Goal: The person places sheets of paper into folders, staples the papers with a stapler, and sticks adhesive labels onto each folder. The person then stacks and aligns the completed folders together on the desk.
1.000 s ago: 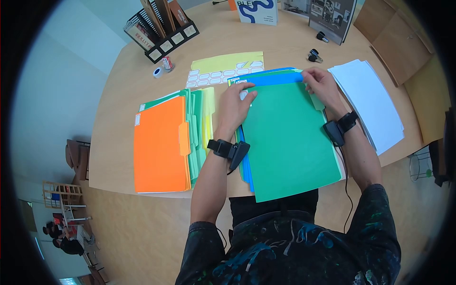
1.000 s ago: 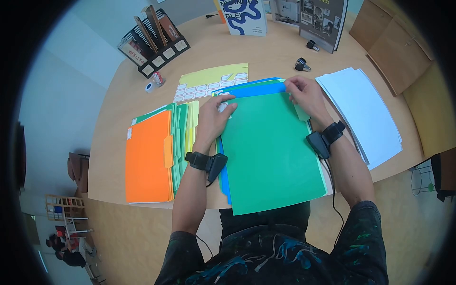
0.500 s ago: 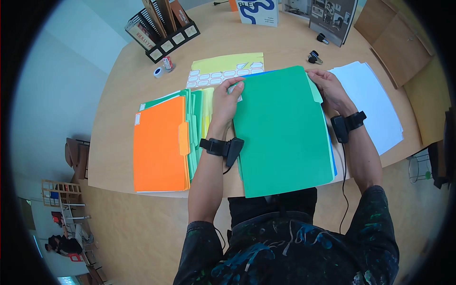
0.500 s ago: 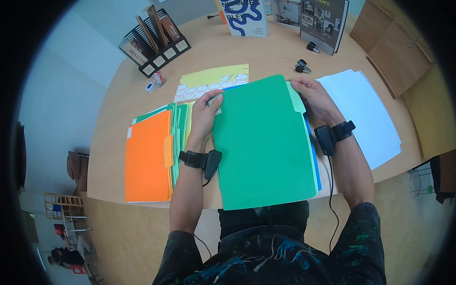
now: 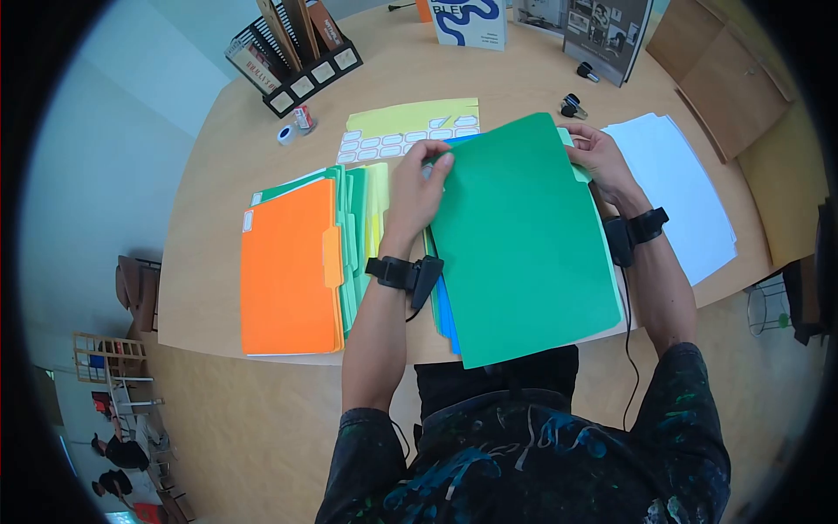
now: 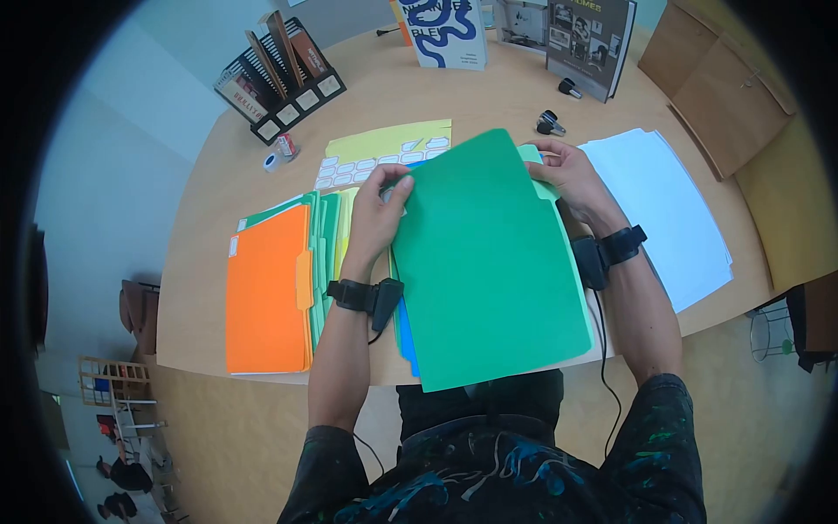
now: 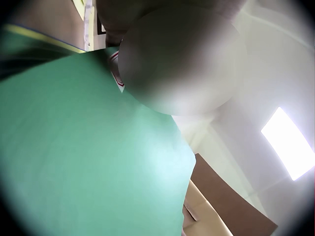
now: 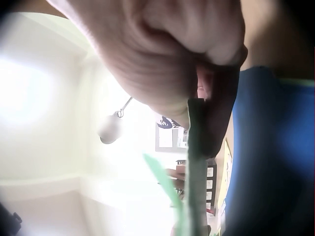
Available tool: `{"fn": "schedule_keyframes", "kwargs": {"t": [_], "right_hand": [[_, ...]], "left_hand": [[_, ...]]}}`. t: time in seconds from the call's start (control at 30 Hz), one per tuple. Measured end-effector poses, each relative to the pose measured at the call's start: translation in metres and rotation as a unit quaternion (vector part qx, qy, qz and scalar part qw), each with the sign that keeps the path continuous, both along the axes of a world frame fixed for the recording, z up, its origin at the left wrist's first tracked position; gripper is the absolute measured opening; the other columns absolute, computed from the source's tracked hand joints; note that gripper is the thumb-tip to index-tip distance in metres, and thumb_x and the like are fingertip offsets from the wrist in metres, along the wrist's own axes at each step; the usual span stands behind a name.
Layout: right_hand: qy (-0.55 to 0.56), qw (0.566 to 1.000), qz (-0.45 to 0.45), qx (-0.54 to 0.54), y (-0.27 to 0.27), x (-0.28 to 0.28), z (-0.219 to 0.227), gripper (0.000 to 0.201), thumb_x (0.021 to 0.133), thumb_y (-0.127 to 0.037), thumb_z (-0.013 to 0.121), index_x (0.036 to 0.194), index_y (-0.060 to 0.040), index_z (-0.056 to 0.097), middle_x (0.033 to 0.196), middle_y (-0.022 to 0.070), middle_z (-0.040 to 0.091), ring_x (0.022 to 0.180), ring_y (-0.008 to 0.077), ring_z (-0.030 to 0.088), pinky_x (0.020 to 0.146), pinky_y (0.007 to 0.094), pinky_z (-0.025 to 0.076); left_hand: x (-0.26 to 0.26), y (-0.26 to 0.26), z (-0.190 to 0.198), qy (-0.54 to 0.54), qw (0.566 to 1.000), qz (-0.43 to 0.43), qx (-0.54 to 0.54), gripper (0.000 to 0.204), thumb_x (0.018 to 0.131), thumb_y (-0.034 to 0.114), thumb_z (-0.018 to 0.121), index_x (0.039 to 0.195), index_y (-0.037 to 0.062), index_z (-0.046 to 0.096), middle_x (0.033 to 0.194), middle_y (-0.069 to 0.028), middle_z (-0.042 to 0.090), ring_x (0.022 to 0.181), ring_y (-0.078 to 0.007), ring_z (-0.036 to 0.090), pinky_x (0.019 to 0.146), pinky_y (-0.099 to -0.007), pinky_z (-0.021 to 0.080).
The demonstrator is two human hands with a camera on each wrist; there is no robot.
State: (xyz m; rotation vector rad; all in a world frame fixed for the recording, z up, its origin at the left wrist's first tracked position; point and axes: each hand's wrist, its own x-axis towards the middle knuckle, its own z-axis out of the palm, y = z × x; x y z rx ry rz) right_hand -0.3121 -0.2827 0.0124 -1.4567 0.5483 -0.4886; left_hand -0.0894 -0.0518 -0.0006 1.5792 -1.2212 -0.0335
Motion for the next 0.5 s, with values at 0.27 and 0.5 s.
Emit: {"fn": "schedule_keyframes", "kwargs": {"t": [0.27,0.5], "right_hand": [[0.041,0.997,0.023,-0.062,-0.001,-0.008,0.012,0.037,0.094,-0.018,0.074,0.126,-0.0023,0.064,0.095,0.0034,0.072,0.083,0.0084,0.068,0.075,0.0222,0.053],[0.204,0.769,-0.293,-0.530,-0.043,-0.032,-0.013,0.046,0.091,-0.037,0.065,0.116,0.0019,0.068,0.107,0.0240,0.071,0.103,0.0381,0.068,0.093,0.0455,0.053]], "left_hand": [[-0.002,0.004,0.014,0.292,0.953,-0.065,-0.046,0.023,0.109,0.024,0.048,0.114,0.0037,0.058,0.099,0.0009,0.060,0.094,-0.0063,0.055,0.083,-0.0202,0.044],[0.032,-0.004,-0.031,0.479,0.791,-0.248,-0.288,0.018,0.105,0.022,0.054,0.103,0.0040,0.059,0.098,-0.0101,0.059,0.123,-0.0260,0.053,0.123,-0.0375,0.034]]}}
